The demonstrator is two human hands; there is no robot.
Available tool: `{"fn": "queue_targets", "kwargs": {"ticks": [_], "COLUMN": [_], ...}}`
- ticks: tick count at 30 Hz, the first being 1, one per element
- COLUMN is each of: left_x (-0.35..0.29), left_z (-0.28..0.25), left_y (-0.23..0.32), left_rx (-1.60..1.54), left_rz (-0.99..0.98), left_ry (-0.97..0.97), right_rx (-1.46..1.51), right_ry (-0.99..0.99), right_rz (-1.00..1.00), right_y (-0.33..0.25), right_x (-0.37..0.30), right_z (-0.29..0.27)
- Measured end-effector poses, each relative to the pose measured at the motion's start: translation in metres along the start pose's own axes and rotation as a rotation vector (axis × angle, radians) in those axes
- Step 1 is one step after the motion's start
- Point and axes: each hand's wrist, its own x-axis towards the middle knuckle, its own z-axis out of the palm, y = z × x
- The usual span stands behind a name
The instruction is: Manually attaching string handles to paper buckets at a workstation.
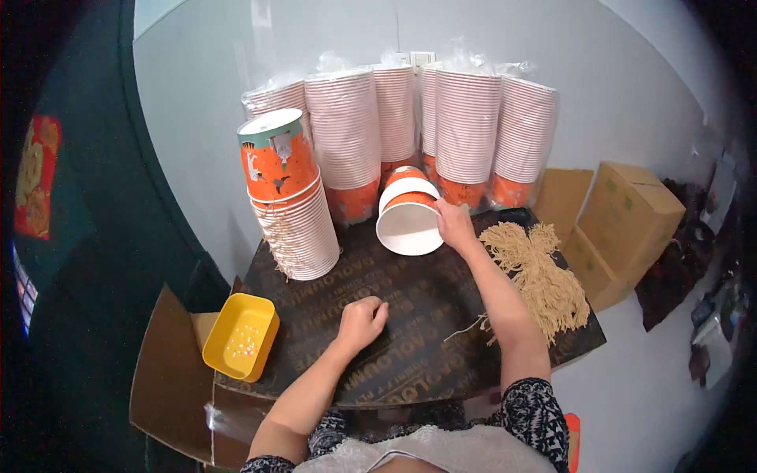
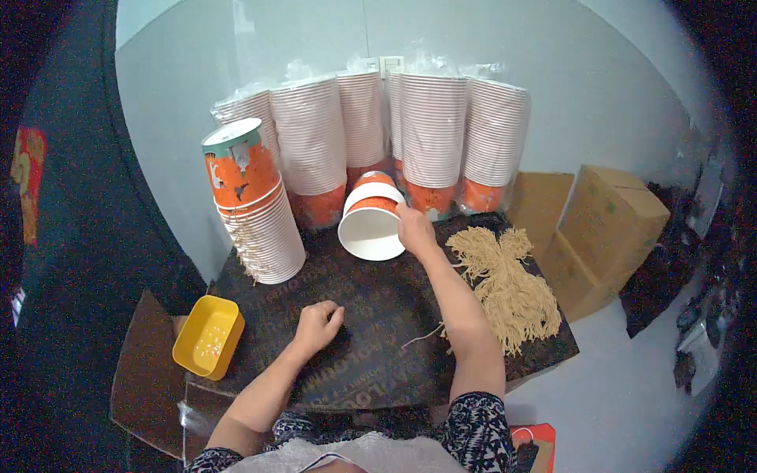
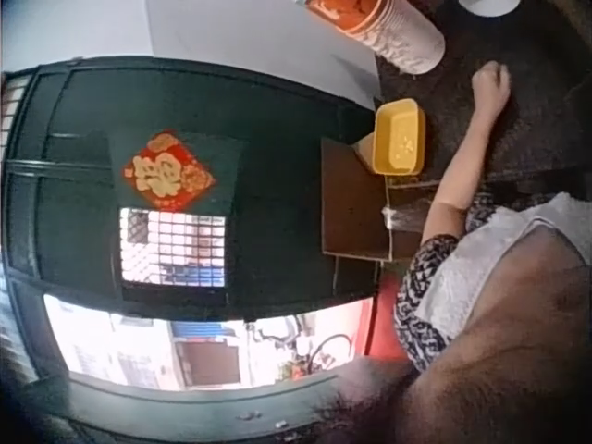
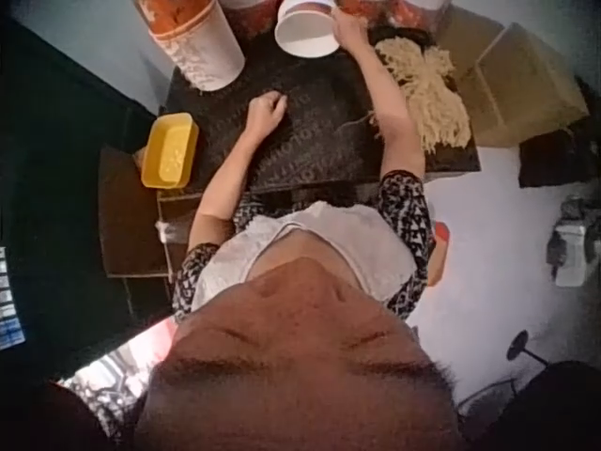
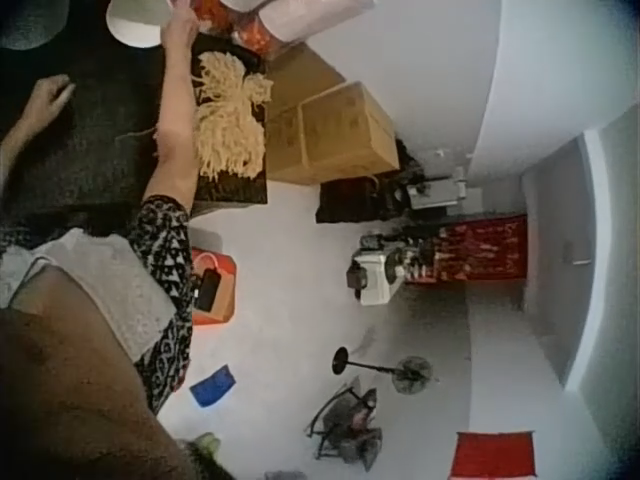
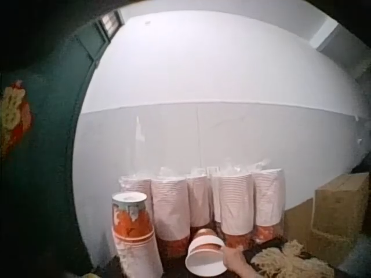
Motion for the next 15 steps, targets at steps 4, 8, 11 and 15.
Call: {"fn": "queue_targets", "kwargs": {"ticks": [4, 8, 11, 15], "left_x": [-0.001, 0.002, 0.002, 0.005], "left_z": [-0.005, 0.0, -0.01, -0.046], "left_y": [0.001, 0.0, -0.006, 0.01], "left_rx": [0.001, -0.028, -0.075, -0.116], "left_rz": [-0.044, -0.006, -0.015, 0.03], "left_ry": [0.05, 0.144, 0.258, 0.466], "right_rx": [0.08, 0.109, 0.18, 0.274], "right_ry": [-0.004, -0.082, -0.081, -0.113], "right_rz": [-0.032, 0.003, -0.009, -0.122], "right_y": [-0.017, -0.007, -0.047, -0.083], "right_x": [-0.018, -0.035, -0.05, -0.082], "right_z": [-0.009, -0.015, -0.038, -0.07]}}
